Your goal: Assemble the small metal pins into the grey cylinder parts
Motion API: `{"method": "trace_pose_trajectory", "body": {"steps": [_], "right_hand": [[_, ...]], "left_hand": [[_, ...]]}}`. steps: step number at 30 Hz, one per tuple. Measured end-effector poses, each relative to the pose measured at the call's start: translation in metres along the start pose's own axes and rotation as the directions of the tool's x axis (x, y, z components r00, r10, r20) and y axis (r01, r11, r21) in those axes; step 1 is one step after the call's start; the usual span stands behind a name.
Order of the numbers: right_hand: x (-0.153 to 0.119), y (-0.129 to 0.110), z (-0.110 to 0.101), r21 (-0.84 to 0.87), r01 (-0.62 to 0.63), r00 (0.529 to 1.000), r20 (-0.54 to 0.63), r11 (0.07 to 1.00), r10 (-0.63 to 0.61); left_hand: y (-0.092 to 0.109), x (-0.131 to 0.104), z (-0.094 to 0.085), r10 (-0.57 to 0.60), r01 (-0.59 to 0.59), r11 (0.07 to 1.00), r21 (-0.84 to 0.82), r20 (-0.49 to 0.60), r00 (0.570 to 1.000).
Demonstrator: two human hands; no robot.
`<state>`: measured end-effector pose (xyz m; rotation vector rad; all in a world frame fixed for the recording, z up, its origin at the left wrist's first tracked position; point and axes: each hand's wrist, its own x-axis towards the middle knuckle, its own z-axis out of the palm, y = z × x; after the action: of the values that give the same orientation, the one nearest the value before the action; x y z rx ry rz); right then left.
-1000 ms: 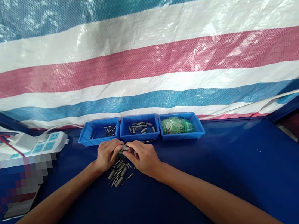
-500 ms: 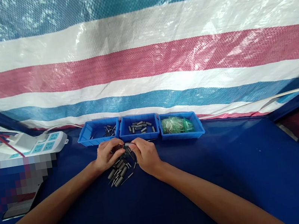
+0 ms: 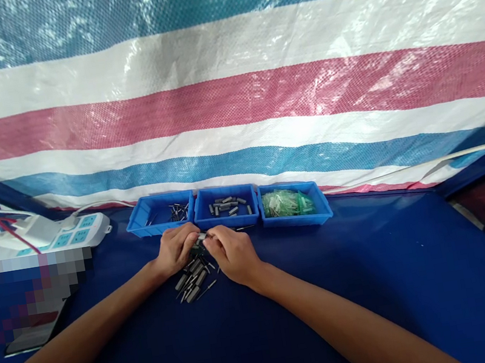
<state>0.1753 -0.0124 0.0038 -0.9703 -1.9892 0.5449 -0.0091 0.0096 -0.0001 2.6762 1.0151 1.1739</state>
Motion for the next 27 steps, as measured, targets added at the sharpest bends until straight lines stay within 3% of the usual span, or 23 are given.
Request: {"method": "trace_pose_trajectory", "body": {"steps": [4, 9, 14, 20, 27], "right_hand": [[-0.0007, 0.0002, 0.0019, -0.025, 0.039, 0.999, 0.027, 0.999, -0.039], [-0.0023, 0.0030, 0.0030, -0.076, 0.100, 0.995, -0.021, 0.992, -0.102], [-0.0020, 0.0055, 0.0021, -0.053, 0.032, 0.996, -0.085, 0.998, -0.037], [0.0002, 0.0046, 0.0012, 0.001, -0.004, 0.998, -0.056, 1.000, 0.004], [-0.0001, 0.0001, -0.0002, 0.053, 0.019, 0.999, -0.045, 0.998, -0.017]], "left_hand": [[-0.0023, -0.0009, 0.0018, 0.022, -0.022, 1.000, -0.009, 0.000, 1.000], [-0.0019, -0.0011, -0.0010, 0.040, -0.040, 0.998, -0.042, 0.013, 0.999], [0.0014, 0.0014, -0.0030, 0.050, -0.053, 0.997, -0.060, -0.042, 0.998], [0.0028, 0.0024, -0.0018, 0.125, -0.125, 0.992, -0.005, 0.030, 0.992], [0.0019, 0.0016, -0.0032, -0.002, 0.004, 0.999, -0.047, 0.034, 0.999]]}}
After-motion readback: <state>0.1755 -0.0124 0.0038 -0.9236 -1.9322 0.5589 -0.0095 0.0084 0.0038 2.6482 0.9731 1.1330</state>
